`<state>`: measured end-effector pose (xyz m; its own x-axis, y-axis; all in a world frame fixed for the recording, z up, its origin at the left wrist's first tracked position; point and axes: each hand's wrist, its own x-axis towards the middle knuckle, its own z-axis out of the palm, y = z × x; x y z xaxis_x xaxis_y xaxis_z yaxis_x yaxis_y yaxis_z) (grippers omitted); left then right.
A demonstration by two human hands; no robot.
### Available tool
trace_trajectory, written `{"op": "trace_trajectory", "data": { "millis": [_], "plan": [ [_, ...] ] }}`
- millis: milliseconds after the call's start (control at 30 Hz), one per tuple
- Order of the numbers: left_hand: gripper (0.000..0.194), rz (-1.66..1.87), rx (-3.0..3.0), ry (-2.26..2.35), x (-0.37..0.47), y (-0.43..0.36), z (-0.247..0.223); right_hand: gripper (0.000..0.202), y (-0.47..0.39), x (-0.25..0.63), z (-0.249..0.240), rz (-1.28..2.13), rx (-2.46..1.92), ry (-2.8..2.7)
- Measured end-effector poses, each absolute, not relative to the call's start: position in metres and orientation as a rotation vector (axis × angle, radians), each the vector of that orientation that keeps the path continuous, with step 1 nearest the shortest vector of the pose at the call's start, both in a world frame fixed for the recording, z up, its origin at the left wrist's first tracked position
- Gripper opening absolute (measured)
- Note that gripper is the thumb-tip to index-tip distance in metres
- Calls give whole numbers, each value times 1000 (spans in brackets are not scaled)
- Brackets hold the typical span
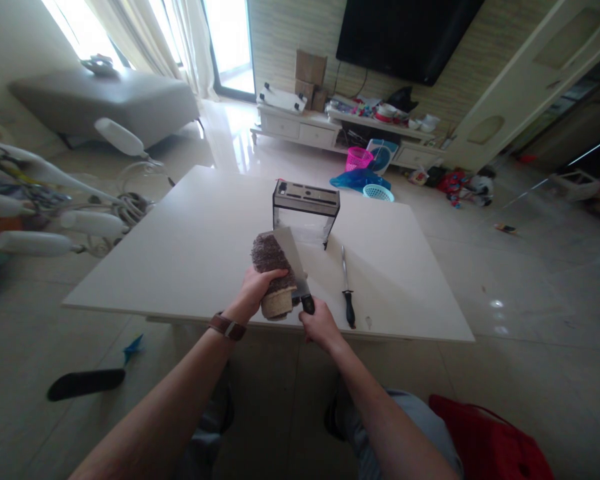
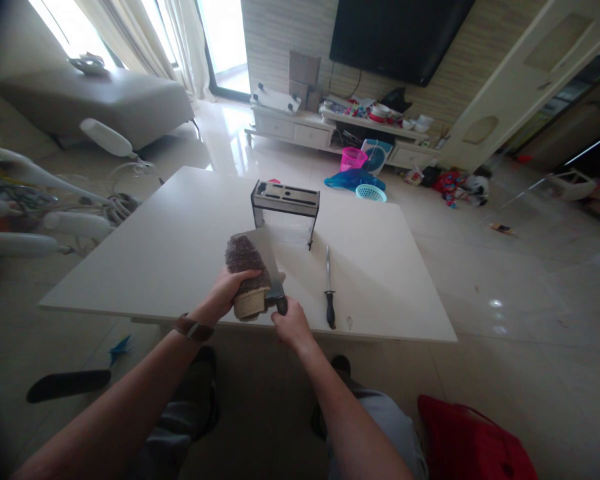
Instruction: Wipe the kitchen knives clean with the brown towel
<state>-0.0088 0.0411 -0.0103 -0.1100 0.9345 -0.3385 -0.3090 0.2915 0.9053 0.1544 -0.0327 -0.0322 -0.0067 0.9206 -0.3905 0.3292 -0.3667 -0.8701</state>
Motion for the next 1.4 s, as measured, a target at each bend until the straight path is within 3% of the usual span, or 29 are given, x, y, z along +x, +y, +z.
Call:
{"op": "trace_trajectory", "data": {
  "millis": [1400],
  "plan": [
    [51,1168,714,1263,-1,36,-7,18,-31,153,-34,1440,-1681,-1212]
  ]
}}
